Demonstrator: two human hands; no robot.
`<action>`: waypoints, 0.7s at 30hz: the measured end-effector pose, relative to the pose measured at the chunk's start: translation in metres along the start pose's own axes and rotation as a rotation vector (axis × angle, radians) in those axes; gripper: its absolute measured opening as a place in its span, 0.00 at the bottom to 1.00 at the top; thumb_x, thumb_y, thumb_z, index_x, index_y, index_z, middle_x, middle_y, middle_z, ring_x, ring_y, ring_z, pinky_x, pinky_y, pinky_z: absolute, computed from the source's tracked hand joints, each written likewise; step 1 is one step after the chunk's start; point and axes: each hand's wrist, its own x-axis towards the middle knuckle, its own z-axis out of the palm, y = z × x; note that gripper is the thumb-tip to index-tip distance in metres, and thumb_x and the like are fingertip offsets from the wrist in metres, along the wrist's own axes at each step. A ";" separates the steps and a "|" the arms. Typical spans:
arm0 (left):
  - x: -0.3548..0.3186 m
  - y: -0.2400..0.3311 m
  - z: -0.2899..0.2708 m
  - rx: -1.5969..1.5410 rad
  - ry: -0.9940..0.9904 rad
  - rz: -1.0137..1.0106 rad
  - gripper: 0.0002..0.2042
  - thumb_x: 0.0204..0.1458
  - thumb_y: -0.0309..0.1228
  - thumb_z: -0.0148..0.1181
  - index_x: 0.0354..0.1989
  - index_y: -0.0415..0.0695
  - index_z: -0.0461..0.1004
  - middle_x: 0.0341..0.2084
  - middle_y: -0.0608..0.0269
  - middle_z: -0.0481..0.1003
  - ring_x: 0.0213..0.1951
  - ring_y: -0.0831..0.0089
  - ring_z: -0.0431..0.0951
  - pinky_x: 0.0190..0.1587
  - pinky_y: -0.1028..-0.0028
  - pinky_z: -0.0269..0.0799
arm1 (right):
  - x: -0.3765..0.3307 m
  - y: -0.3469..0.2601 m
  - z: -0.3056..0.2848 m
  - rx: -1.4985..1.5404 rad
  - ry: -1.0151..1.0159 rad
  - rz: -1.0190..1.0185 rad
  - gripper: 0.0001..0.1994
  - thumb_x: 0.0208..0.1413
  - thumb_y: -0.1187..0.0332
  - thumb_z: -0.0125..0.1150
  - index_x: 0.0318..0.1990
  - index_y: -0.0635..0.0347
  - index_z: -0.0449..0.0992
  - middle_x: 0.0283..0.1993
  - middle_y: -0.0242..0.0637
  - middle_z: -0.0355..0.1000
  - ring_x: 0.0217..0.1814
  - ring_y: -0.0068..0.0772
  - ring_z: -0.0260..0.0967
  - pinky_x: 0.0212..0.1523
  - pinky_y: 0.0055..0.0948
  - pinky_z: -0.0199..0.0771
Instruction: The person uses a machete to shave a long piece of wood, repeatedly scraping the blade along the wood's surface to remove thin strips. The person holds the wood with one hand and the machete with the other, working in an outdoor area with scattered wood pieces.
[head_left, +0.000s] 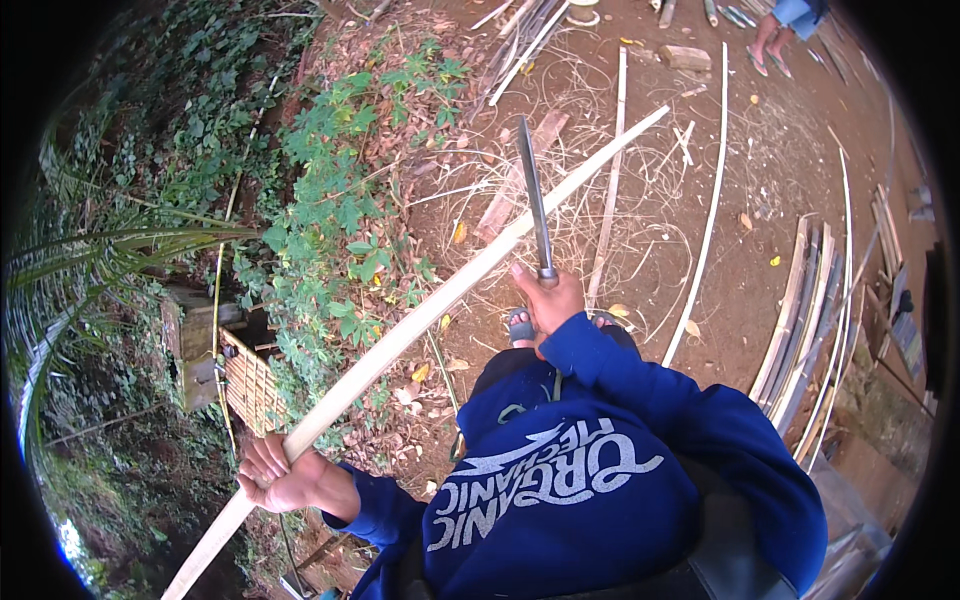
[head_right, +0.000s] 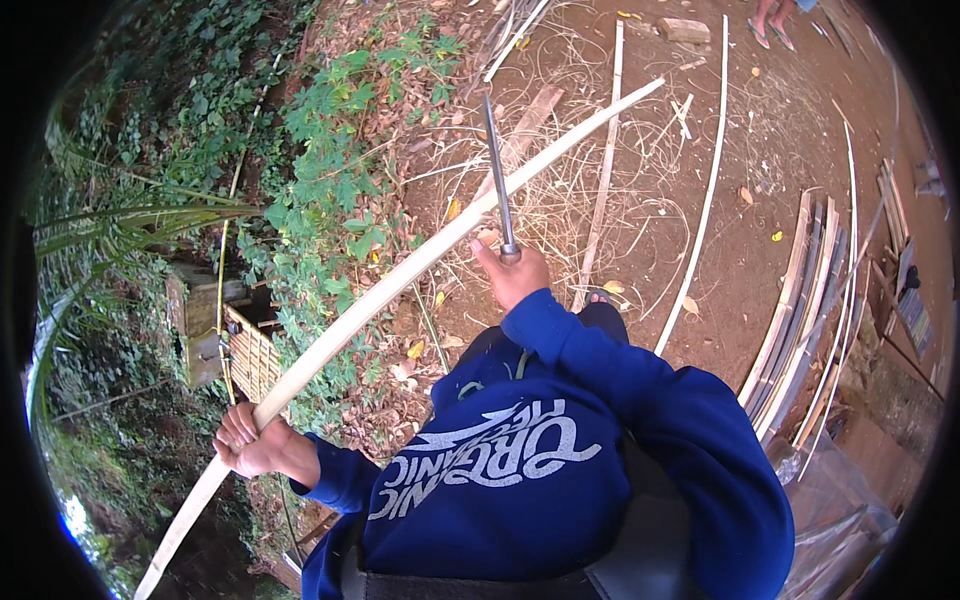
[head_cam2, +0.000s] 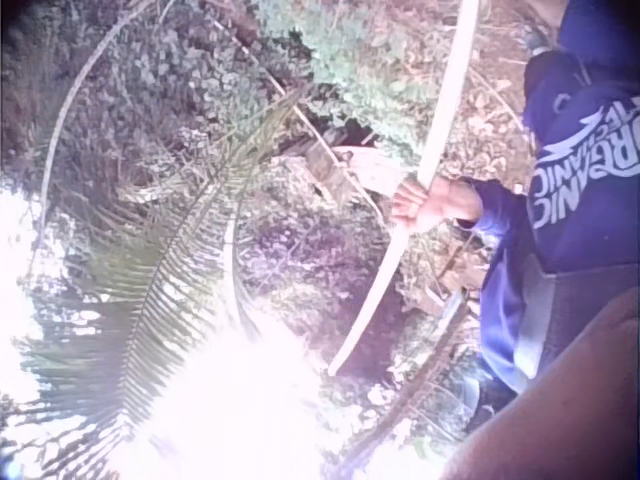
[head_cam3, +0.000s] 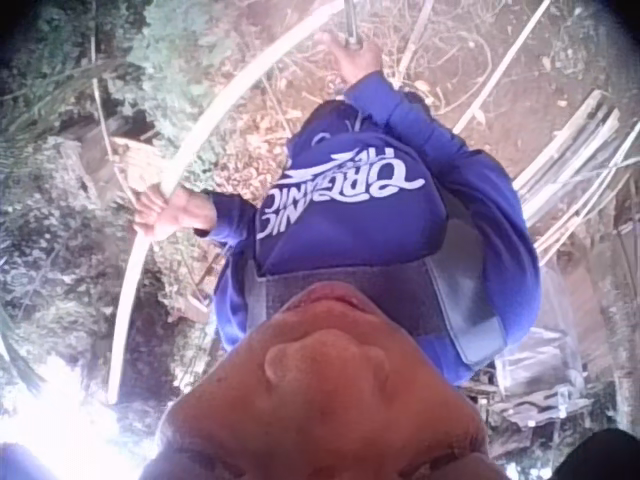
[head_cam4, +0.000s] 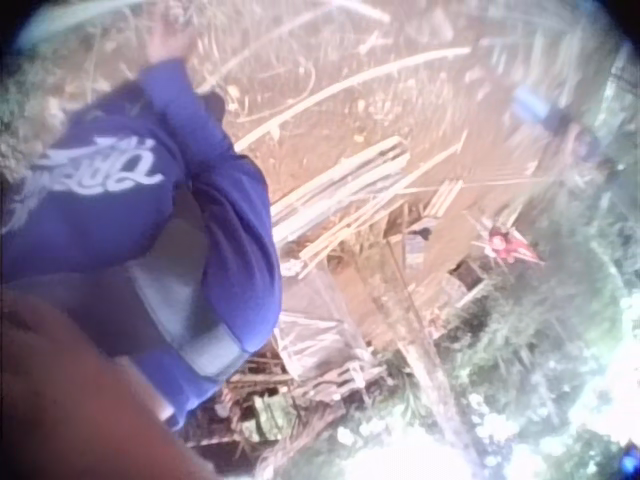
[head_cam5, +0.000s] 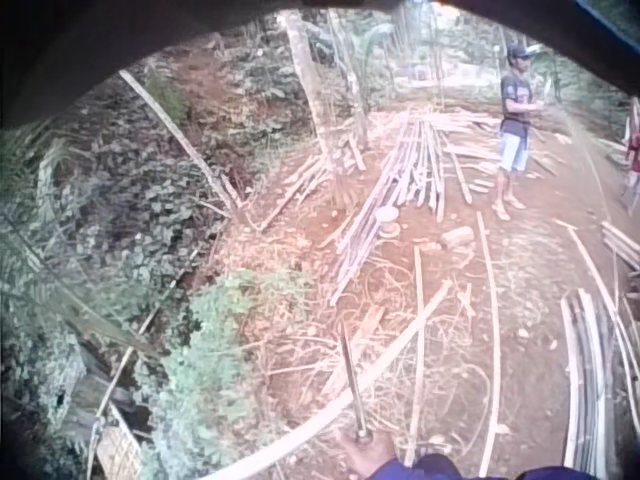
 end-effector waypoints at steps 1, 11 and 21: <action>-0.004 0.003 -0.001 -0.003 0.031 0.007 0.13 0.55 0.33 0.51 0.19 0.47 0.60 0.11 0.70 0.53 0.12 0.79 0.51 0.15 0.80 0.49 | -0.008 -0.008 0.007 0.166 0.017 0.009 0.17 0.52 0.56 0.69 0.27 0.64 0.78 0.16 0.28 0.69 0.10 0.18 0.57 0.12 0.25 0.56; -0.052 -0.007 -0.060 -0.012 0.360 -0.046 0.09 0.46 0.33 0.55 0.26 0.40 0.66 0.16 0.58 0.67 0.22 0.67 0.70 0.38 0.71 0.71 | 0.018 -0.039 0.061 0.694 -0.125 0.030 0.12 0.49 0.68 0.70 0.35 0.64 0.73 0.24 0.34 0.70 0.15 0.22 0.62 0.14 0.24 0.63; -0.103 -0.017 0.029 1.104 -0.357 -0.848 0.20 0.60 0.41 0.53 0.46 0.32 0.73 0.37 0.52 0.78 0.41 0.59 0.78 0.43 0.63 0.74 | 0.026 -0.018 0.065 0.597 -0.029 0.068 0.07 0.49 0.75 0.66 0.30 0.62 0.72 0.20 0.33 0.68 0.14 0.21 0.62 0.11 0.24 0.60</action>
